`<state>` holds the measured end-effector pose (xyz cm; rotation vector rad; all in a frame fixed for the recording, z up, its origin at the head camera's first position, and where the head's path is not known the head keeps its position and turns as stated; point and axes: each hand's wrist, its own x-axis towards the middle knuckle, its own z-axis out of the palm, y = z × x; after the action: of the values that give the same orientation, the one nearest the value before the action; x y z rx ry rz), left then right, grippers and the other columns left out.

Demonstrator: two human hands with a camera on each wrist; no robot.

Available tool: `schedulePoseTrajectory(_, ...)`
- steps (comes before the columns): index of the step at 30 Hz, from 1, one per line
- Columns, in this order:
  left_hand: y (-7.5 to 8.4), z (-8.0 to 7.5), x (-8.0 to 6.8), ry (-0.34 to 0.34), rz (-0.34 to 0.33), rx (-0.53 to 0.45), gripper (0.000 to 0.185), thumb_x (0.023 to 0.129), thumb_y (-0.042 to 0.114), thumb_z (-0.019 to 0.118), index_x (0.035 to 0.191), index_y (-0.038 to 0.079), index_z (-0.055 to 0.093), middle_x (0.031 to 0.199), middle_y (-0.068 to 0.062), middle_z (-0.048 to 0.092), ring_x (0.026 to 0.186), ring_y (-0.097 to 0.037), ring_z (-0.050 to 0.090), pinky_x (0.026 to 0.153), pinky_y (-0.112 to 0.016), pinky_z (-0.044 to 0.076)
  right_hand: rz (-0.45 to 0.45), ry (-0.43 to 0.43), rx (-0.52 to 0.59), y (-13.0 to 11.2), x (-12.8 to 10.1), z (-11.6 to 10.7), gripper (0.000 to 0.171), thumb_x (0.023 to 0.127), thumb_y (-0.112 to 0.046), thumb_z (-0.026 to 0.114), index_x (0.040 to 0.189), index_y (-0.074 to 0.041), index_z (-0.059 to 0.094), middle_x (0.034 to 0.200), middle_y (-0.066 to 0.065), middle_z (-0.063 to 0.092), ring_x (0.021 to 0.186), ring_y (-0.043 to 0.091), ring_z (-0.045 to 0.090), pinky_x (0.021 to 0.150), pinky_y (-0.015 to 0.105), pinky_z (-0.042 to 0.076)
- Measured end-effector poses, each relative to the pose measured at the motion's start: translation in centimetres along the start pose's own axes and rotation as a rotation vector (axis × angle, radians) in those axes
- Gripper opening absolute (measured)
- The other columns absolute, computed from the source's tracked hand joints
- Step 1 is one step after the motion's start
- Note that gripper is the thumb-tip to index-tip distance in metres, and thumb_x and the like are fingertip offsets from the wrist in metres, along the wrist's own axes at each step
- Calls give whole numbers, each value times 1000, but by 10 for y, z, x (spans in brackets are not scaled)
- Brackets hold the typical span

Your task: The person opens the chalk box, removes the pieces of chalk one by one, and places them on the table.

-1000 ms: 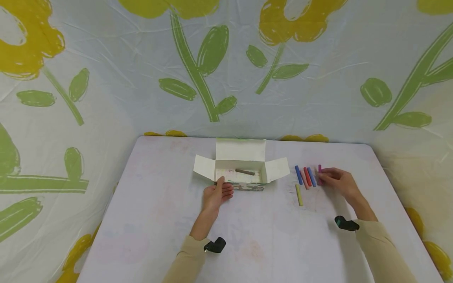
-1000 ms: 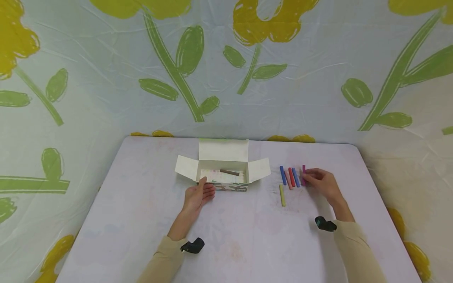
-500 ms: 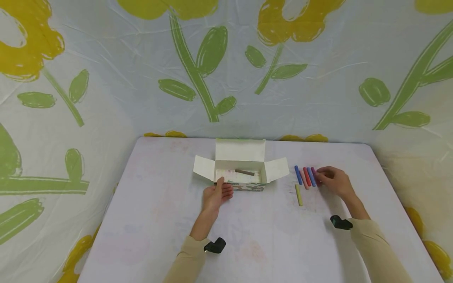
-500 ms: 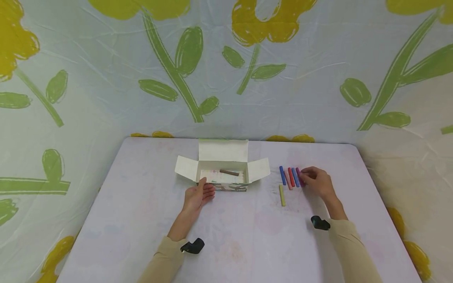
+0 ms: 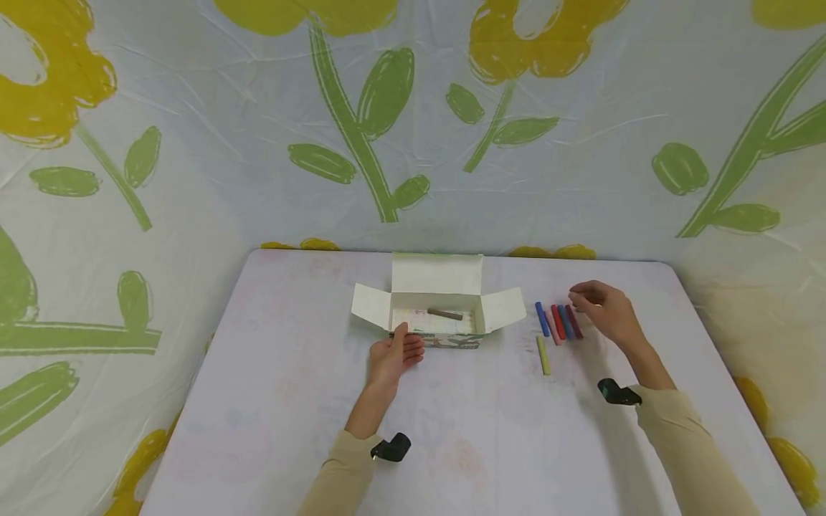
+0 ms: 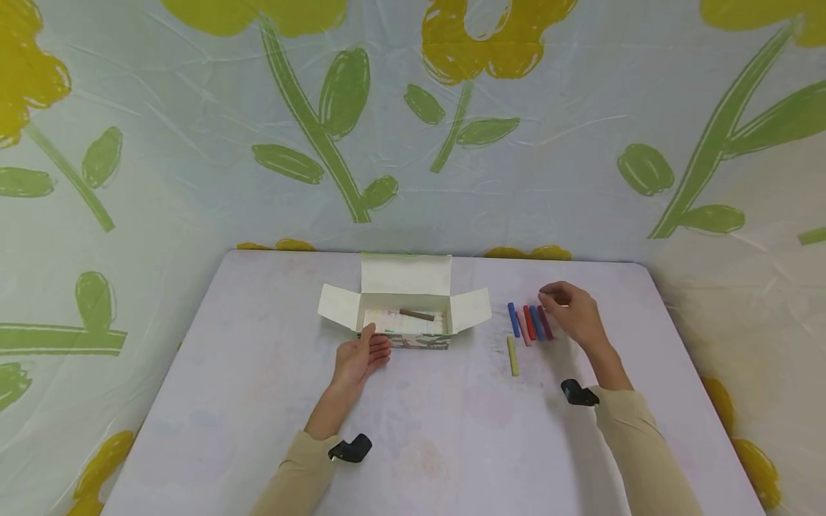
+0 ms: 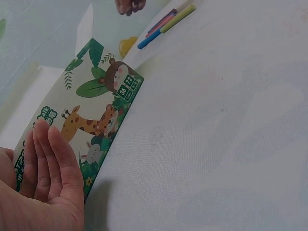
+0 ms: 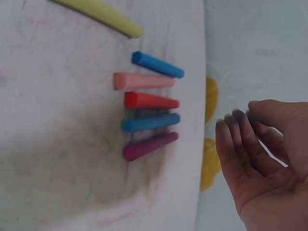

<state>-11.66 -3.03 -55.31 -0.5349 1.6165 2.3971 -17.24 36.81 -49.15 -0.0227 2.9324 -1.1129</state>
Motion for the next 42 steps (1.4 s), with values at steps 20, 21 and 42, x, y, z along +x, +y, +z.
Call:
schedulePoseTrajectory(20, -2, -1, 2, 8, 8, -19, 43, 105, 33, 61, 96, -8, 70, 83, -8, 73, 72, -14, 71, 74, -28, 63, -218, 29, 82, -72, 11, 7, 27, 105, -21, 62, 119, 2, 66, 109, 20, 71, 92, 24, 69, 77, 2, 46)
schedulePoseTrajectory(21, -2, -1, 2, 8, 8, -19, 43, 105, 33, 61, 95, -8, 71, 83, -8, 73, 72, -14, 71, 74, -28, 62, -235, 27, 96, -77, 11, 9, 26, 105, -19, 62, 118, 3, 66, 109, 20, 71, 92, 29, 69, 78, 1, 46)
schedulePoseTrajectory(42, -2, -1, 2, -4, 4, -31, 47, 104, 33, 62, 104, -14, 68, 83, -7, 72, 72, -12, 70, 75, -27, 62, -447, -187, 159, -139, 25, 84, 21, 98, -5, 70, 114, 7, 67, 105, 15, 71, 96, 31, 70, 86, 47, 60)
